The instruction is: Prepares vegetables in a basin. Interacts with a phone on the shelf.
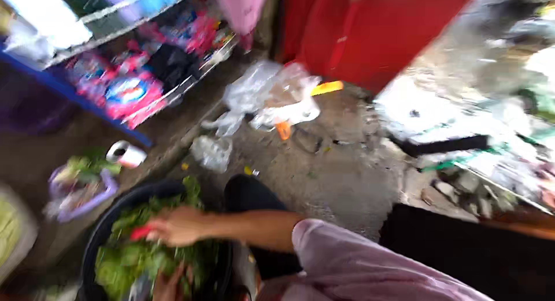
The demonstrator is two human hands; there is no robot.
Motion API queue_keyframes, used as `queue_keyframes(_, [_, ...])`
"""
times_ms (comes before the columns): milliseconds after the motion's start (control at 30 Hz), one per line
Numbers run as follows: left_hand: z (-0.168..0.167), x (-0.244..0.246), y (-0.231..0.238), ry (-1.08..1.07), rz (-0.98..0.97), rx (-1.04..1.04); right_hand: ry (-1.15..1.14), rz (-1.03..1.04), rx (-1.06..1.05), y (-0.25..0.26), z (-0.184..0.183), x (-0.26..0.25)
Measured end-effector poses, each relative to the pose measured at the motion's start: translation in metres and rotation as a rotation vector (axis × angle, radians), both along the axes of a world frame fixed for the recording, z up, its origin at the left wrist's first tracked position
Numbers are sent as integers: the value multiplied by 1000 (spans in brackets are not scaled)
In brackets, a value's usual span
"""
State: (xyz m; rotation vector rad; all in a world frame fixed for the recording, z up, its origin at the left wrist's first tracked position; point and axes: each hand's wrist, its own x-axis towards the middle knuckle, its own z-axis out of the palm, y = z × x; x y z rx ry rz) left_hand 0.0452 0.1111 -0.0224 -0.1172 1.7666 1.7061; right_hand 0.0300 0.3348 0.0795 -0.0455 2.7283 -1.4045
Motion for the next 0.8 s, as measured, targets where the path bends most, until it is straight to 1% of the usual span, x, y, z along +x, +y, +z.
queue_keyframes(67, [20,3,-2,63,87,-46,-100,73,37,0,-3,-1])
queue_keyframes(100, [29,2,-4,72,108,-73,-120,127,55,-4,-13,-1])
queue_keyframes(167, [38,2,-15,25,155,-93,-82,222,114,-14,-32,5])
queue_keyframes(233, [32,9,-32,-59,274,-29,-29,295,144,-24,-44,13])
queue_keyframes(333, [12,16,-47,-69,378,198,2,374,180,-34,-55,12])
queue_keyframes(400, [3,17,-50,-76,395,301,8,392,184,-40,-58,12])
queue_keyframes(500, [-2,14,-53,-102,373,401,40,394,178,-45,-64,11])
queue_keyframes(633, [-7,11,-57,-61,326,515,50,391,208,-47,-67,9])
queue_keyframes(800, [-9,12,-54,-27,348,557,125,394,203,-46,-72,7])
